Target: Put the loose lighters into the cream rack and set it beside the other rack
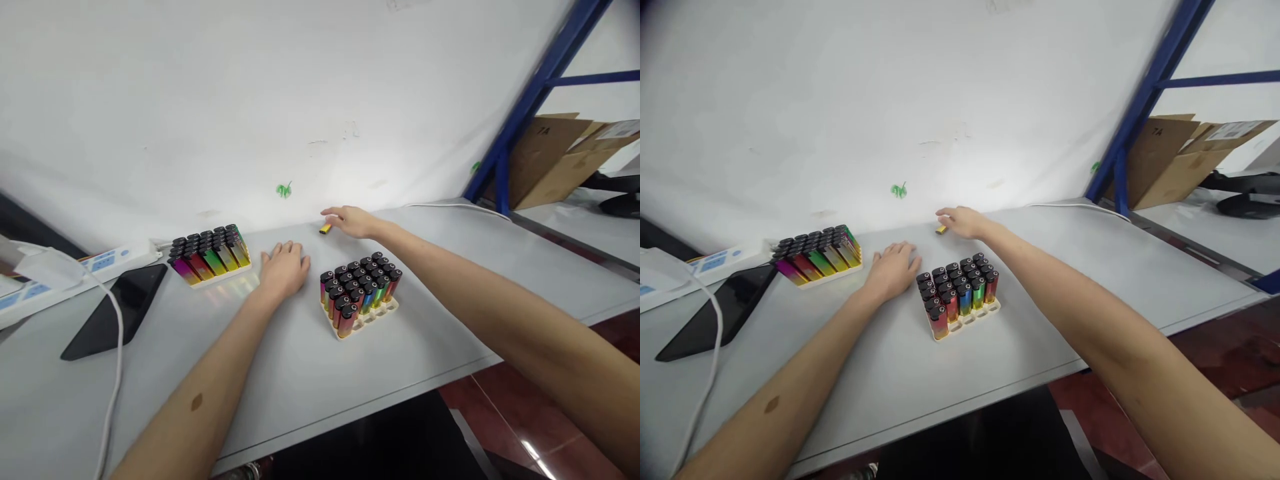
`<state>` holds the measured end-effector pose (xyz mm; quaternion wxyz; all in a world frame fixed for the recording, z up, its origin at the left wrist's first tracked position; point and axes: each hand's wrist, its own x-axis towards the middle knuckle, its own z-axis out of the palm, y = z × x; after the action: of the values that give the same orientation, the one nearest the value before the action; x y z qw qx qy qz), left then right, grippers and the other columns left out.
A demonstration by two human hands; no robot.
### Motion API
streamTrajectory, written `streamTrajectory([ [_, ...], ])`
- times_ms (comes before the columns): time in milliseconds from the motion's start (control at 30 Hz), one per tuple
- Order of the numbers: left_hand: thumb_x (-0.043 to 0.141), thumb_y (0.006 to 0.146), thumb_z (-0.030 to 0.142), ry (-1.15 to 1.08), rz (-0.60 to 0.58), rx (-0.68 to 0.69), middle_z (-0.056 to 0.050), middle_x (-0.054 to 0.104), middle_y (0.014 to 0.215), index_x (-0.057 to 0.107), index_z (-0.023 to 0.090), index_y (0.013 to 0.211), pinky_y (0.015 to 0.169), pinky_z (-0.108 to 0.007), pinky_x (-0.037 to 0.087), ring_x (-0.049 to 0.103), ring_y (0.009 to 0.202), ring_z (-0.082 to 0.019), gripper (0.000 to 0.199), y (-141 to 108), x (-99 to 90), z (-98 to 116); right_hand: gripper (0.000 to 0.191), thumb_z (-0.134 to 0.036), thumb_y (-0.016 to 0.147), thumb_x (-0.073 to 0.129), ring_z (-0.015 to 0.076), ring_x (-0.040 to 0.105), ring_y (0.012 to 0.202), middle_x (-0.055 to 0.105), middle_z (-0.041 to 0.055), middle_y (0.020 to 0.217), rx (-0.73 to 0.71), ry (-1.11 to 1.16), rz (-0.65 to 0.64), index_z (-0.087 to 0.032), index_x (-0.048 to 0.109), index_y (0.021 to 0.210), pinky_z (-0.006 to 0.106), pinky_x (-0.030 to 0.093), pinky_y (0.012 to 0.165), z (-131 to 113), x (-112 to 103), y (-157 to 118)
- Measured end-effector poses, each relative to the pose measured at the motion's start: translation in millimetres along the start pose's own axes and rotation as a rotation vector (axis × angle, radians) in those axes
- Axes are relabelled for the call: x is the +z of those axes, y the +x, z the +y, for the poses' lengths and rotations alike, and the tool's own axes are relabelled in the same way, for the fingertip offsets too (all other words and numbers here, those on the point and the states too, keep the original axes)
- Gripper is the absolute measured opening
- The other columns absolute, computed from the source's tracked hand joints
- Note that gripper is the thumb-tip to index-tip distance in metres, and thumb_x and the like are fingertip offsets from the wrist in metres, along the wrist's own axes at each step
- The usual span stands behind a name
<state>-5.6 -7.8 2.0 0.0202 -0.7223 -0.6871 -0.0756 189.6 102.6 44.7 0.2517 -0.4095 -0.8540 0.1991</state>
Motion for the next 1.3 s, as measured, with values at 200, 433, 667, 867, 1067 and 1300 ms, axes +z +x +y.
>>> streamTrajectory([
  [200,0.03,0.098,0.04,-0.014,0.011,-0.006,-0.015,0.049,0.149,0.052,0.018,0.134,0.112,-0.063,0.03,0.04,0.14,-0.035,0.048,0,-0.7,0,0.036,-0.042,0.101,0.04,0.0281,0.055,0.105,0.062,0.0126,0.095,-0.002,-0.233,0.034,-0.02,0.067,0.104,0.041,0.043,0.091,23,32,-17],
  [433,0.03,0.097,0.039,-0.004,-0.001,-0.011,-0.015,0.048,0.15,0.052,0.018,0.134,0.112,-0.063,0.029,0.04,0.14,-0.034,0.047,1,-0.2,0,0.02,-0.032,0.092,0.057,0.0245,0.057,0.092,0.064,0.0097,0.097,0.011,-0.325,0.116,-0.018,0.058,0.105,0.034,0.044,0.079,30,26,-57],
  [667,0.031,0.097,0.038,0.001,0.003,-0.001,-0.016,0.047,0.151,0.051,0.015,0.136,0.112,-0.062,0.03,0.039,0.141,-0.034,0.049,2,-1.4,0,0.028,-0.027,0.088,0.055,0.0271,0.061,0.093,0.063,0.0146,0.106,0.078,-0.444,-0.027,-0.016,0.057,0.114,0.033,0.043,0.073,15,8,-106],
  [867,0.03,0.097,0.038,0.008,0.006,-0.007,-0.017,0.048,0.15,0.052,0.017,0.135,0.112,-0.062,0.031,0.04,0.141,-0.033,0.049,2,-2.8,0,0.014,-0.027,0.088,0.053,0.0259,0.061,0.085,0.065,0.0132,0.097,0.183,-0.292,0.046,-0.018,0.052,0.099,0.033,0.042,0.07,6,3,-108],
  [1067,0.03,0.097,0.039,0.023,-0.007,-0.007,-0.016,0.047,0.151,0.05,0.015,0.137,0.112,-0.06,0.032,0.041,0.139,-0.034,0.051,3,-3.5,0,0.021,-0.022,0.087,0.044,0.0165,0.059,0.065,0.06,-0.0001,0.078,0.322,0.391,0.284,-0.023,0.046,0.108,0.028,0.046,0.059,13,-2,-102],
  [1300,0.029,0.097,0.038,0.039,-0.011,-0.004,-0.017,0.048,0.15,0.05,0.014,0.136,0.111,-0.059,0.034,0.043,0.138,-0.034,0.051,3,-4.2,-1,0.027,-0.036,0.093,0.038,0.0105,0.043,0.05,0.046,-0.0018,0.068,0.372,0.868,0.33,-0.02,0.059,0.096,0.022,0.036,0.04,12,-6,-100],
])
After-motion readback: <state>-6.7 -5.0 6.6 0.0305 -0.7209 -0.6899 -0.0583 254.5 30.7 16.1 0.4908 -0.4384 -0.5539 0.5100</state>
